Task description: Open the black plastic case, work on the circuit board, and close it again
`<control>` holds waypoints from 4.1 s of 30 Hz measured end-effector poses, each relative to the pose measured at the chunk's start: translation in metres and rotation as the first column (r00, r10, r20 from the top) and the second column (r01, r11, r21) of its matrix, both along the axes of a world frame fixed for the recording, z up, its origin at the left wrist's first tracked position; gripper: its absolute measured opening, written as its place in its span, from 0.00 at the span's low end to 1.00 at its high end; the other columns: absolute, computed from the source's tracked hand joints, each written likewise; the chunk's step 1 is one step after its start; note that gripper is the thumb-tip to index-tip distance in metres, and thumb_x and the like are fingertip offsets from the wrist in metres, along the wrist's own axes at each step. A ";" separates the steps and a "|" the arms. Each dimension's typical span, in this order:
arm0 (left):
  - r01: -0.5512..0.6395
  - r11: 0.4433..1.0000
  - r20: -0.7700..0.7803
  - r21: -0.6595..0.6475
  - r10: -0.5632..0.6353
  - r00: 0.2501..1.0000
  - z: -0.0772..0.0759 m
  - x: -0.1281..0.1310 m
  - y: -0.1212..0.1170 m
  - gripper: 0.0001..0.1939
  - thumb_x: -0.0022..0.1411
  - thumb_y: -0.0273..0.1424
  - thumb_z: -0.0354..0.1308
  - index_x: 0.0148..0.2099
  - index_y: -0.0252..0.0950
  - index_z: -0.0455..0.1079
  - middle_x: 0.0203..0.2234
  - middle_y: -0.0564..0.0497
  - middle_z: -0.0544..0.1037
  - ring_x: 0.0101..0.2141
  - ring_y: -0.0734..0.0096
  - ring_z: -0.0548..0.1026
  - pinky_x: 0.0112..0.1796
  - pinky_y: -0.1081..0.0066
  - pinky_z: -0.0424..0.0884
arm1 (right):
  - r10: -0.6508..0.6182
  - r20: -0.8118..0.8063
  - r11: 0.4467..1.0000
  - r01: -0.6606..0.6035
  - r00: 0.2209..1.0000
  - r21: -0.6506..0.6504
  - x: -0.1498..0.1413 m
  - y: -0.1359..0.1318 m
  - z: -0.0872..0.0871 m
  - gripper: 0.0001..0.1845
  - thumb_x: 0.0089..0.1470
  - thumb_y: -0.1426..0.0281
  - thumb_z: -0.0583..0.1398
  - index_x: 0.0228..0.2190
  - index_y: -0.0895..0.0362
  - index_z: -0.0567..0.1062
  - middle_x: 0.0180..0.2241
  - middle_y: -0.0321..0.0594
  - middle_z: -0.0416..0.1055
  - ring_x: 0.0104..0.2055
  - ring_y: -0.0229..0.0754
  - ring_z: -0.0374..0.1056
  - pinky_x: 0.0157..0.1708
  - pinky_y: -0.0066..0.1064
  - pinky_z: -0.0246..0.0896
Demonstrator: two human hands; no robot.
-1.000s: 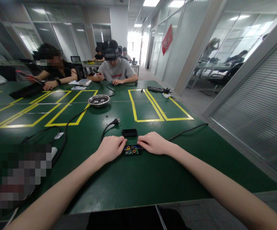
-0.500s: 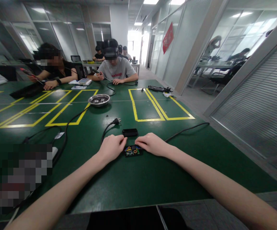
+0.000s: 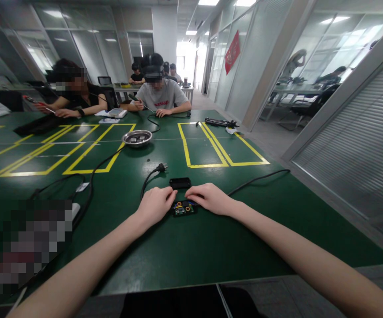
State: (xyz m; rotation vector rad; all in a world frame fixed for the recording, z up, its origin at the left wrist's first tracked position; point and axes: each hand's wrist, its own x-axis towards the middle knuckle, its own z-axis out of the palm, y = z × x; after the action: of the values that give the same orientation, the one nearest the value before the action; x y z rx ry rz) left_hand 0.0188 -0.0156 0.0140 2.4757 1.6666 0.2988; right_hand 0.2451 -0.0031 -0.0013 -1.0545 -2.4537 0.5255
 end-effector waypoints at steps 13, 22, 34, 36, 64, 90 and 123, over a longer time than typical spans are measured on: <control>-0.051 0.998 -0.197 -0.030 0.044 0.979 0.009 0.008 -0.005 0.22 0.78 0.38 0.46 0.41 0.37 0.79 0.32 0.42 0.83 0.36 0.53 0.83 0.35 0.66 0.68 | -0.031 -0.046 0.997 0.034 0.998 0.067 -0.002 -0.001 -0.008 0.11 0.67 0.71 0.57 0.44 0.55 0.81 0.38 0.40 0.83 0.36 0.41 0.78 0.40 0.29 0.67; 0.142 0.987 -0.111 0.071 -0.133 0.985 0.000 -0.005 -0.003 0.20 0.78 0.37 0.48 0.39 0.37 0.76 0.28 0.45 0.82 0.30 0.58 0.81 0.31 0.70 0.63 | -0.080 -0.052 0.989 0.086 0.995 0.124 -0.006 -0.001 -0.012 0.10 0.66 0.70 0.60 0.46 0.53 0.79 0.33 0.38 0.82 0.29 0.40 0.75 0.34 0.28 0.62; 0.116 0.982 0.082 0.146 -0.129 0.988 -0.016 -0.004 0.001 0.07 0.74 0.31 0.56 0.48 0.40 0.76 0.33 0.50 0.86 0.33 0.60 0.84 0.31 0.71 0.65 | -0.205 0.050 0.975 0.200 0.977 0.093 -0.009 -0.002 -0.009 0.12 0.66 0.71 0.58 0.49 0.51 0.77 0.28 0.34 0.78 0.29 0.41 0.73 0.31 0.28 0.56; 0.132 0.977 0.072 0.170 -0.146 0.987 -0.018 -0.006 0.005 0.09 0.74 0.32 0.54 0.48 0.40 0.76 0.33 0.49 0.85 0.34 0.60 0.84 0.32 0.71 0.67 | -0.194 0.063 0.974 0.185 0.979 0.128 -0.009 -0.001 -0.010 0.12 0.67 0.71 0.58 0.49 0.51 0.77 0.36 0.38 0.81 0.35 0.43 0.77 0.34 0.29 0.60; 0.336 0.928 0.045 0.164 -0.347 0.937 -0.023 -0.023 0.030 0.49 0.59 0.58 0.65 0.72 0.37 0.58 0.62 0.36 0.72 0.61 0.43 0.69 0.60 0.47 0.64 | -0.217 -0.243 0.970 0.236 0.946 0.054 -0.002 0.021 -0.026 0.09 0.59 0.72 0.64 0.42 0.54 0.76 0.45 0.44 0.76 0.52 0.50 0.69 0.55 0.50 0.65; 0.454 0.884 0.419 0.116 -0.458 0.784 -0.013 -0.017 0.016 0.13 0.62 0.35 0.67 0.42 0.39 0.66 0.45 0.48 0.76 0.42 0.63 0.76 0.42 0.67 0.72 | 0.187 -0.357 0.982 -0.175 0.915 0.066 0.000 0.002 -0.002 0.12 0.48 0.77 0.65 0.36 0.54 0.72 0.47 0.44 0.74 0.50 0.47 0.70 0.52 0.42 0.66; 0.489 0.829 -0.018 0.272 -0.504 0.864 -0.003 -0.017 0.017 0.18 0.75 0.45 0.52 0.43 0.37 0.72 0.34 0.46 0.78 0.37 0.60 0.76 0.42 0.64 0.69 | 0.071 0.185 0.890 -0.146 0.980 0.432 -0.002 0.003 0.003 0.20 0.67 0.58 0.58 0.48 0.62 0.76 0.35 0.49 0.77 0.38 0.49 0.72 0.40 0.38 0.63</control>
State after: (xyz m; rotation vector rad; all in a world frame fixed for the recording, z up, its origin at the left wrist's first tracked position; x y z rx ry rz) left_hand 0.0013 0.0014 0.0114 2.9503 0.9457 0.5457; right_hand 0.2427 -0.0001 0.0021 -0.7962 -2.6078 -0.1044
